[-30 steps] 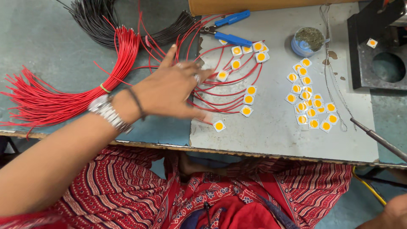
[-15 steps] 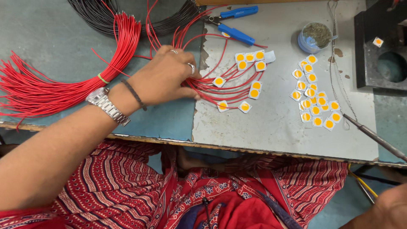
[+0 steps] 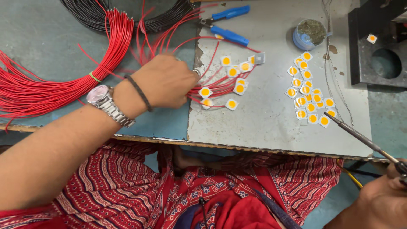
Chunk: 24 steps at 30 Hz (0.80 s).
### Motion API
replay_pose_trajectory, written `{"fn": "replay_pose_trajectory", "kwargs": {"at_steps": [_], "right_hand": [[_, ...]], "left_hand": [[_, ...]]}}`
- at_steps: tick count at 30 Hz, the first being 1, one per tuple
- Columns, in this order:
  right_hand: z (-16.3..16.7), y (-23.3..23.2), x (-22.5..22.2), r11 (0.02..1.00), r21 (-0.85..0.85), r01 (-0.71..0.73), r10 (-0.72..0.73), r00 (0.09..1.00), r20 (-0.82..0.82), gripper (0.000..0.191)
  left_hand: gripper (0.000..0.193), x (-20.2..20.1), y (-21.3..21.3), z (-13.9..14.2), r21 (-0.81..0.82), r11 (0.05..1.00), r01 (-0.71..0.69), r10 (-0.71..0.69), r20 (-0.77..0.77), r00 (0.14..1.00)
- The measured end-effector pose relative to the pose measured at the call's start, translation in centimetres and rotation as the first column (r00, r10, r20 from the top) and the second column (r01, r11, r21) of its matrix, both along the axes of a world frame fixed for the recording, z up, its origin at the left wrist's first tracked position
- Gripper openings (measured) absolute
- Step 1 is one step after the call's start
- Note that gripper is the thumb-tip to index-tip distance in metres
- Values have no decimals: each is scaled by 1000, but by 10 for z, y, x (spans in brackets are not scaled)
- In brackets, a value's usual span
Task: The person solders red wire ends onto small LED COB chips one at a time on a workbench, dipping the wire tip in flux before each joint. After soldering, the person gathers the wired LED chips into a bundle and trims the wire ends with pliers.
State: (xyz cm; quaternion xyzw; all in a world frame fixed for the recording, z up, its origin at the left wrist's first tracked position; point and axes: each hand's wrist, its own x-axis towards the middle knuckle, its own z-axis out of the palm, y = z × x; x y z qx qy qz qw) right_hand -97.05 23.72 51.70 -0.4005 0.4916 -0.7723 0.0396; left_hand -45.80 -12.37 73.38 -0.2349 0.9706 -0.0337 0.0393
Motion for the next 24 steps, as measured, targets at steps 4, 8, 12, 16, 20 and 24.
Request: {"fn": "replay_pose_trajectory", "kwargs": {"at_steps": [4,8,12,16,20,24], "right_hand": [[13,3,20,947,150,283,-241,939,-246,41],[-1,8,15,995,29,95,-94,995,-24,43],[-9,9,17,1000,-3,25,-25,1000,6,43],[9,2,38,1000,-8,30,-30,1000,-7,50],[36,-10,65,997,43,58,-56,997,-51,50],[52,-17,79,992,80,93,-90,995,-39,51]], "left_hand": [[15,2,7,-3,138,985,-99,104,-28,994],[16,0,12,-2,455,890,-40,155,-218,964],[13,-5,8,27,841,538,49,413,-314,855],[13,14,12,82,807,559,189,495,-507,706],[13,56,19,123,442,892,-96,384,-628,677],[13,71,30,144,99,963,-252,259,-610,749]]}}
